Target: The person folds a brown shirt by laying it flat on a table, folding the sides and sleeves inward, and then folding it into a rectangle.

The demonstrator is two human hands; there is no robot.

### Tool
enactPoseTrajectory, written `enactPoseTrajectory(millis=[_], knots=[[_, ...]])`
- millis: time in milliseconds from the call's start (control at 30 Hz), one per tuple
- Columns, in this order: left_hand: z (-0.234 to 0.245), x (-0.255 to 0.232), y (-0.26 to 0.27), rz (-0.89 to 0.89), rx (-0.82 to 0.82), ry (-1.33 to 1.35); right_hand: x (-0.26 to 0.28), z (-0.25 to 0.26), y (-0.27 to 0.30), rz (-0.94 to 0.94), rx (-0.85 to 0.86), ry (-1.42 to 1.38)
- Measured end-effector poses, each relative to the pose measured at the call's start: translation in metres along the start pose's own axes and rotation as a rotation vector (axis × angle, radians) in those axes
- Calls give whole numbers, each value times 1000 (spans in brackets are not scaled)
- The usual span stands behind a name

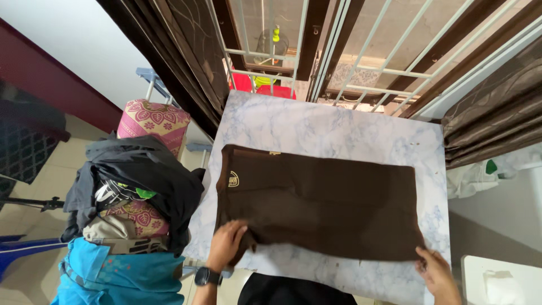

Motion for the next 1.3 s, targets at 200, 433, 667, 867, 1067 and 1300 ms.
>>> enactPoseTrajectory(millis=[200, 433, 667, 867, 1067, 1300], knots=[[28, -27, -84, -116, -167, -38, 58, -54, -26, 58, 58, -290], [0, -16, -164, -134, -154, -123, 79, -113, -80, 9, 50, -316], [-48, 24, -198, -74, -55, -255, 70, -124, -108, -49, -63, -331], [-51, 33, -213, 1, -59, -269, 69, -129, -131, -90, -120, -366], [-73, 59, -232, 123, 50, -402, 76, -143, -144, -54, -55, -360], [-49, 69, -189, 78, -324, -347, 68, -162, -127, 286, 0, -81]])
Point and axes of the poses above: each hand's wrist, its own y-axis away from the middle knuckle, its own z-axis out of the back of the hand, x = y × z, the point moved 10 cm from there along -y, towards the middle knuckle, and after that the axes turned 9 degrees about -y, right-handed, at the moved point
